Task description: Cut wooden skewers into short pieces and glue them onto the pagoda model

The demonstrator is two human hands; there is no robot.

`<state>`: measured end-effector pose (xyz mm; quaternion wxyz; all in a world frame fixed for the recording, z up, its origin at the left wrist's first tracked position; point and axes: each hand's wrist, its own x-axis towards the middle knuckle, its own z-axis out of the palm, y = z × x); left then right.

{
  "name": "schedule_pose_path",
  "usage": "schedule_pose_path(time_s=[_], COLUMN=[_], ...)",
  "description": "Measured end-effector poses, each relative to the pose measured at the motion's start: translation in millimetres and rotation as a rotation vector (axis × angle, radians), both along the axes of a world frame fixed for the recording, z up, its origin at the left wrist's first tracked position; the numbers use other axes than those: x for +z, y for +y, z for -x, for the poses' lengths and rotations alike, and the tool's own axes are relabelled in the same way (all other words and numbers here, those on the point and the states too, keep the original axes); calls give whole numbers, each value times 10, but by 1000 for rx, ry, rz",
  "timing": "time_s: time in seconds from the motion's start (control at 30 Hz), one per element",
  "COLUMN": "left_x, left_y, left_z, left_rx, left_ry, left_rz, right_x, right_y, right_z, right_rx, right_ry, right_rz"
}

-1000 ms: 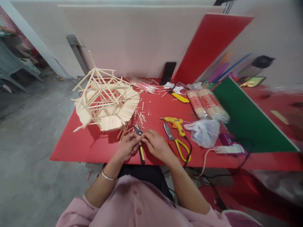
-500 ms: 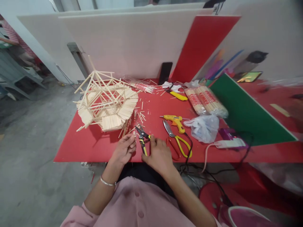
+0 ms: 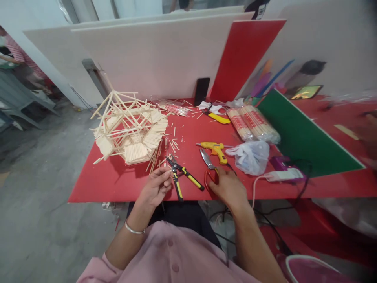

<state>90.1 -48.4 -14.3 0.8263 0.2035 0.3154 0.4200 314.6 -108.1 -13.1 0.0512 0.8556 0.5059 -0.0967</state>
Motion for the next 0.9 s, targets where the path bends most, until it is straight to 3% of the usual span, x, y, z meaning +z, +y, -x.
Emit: schedule_pose_path(time_s=[0.07,0.17,0.27,0.37,0.53,0.67,0.77,0.9], left_x=[22,42,63,90,127,125,119,117], left_y=[-16,-42,-64,-78,-84,-100,-115,-120], left_z=[4,-10,-34,-47,-64,-73,-56,-24], left_rx=[5,22,15,15,23,55,65,34], left_ry=[0,-5,0,22,70,113,215,436], left_rz=[-10,-25,-45,-59,-91,-123,-166,-251], right_x=[36,71,29,-87,-128,26,78,49], right_y=[-19,-67,-149,-246,-357,-350,-300,-164], right_z=[-18,-62,-129,-134,181,503,619,669], right_rx=[-2,7,-4,63,322,425,402,166], right_ry=[-16,-12,80,213,488,554,669,1162], right_rz=[59,20,-69,-258,-609,-633,-607,-673])
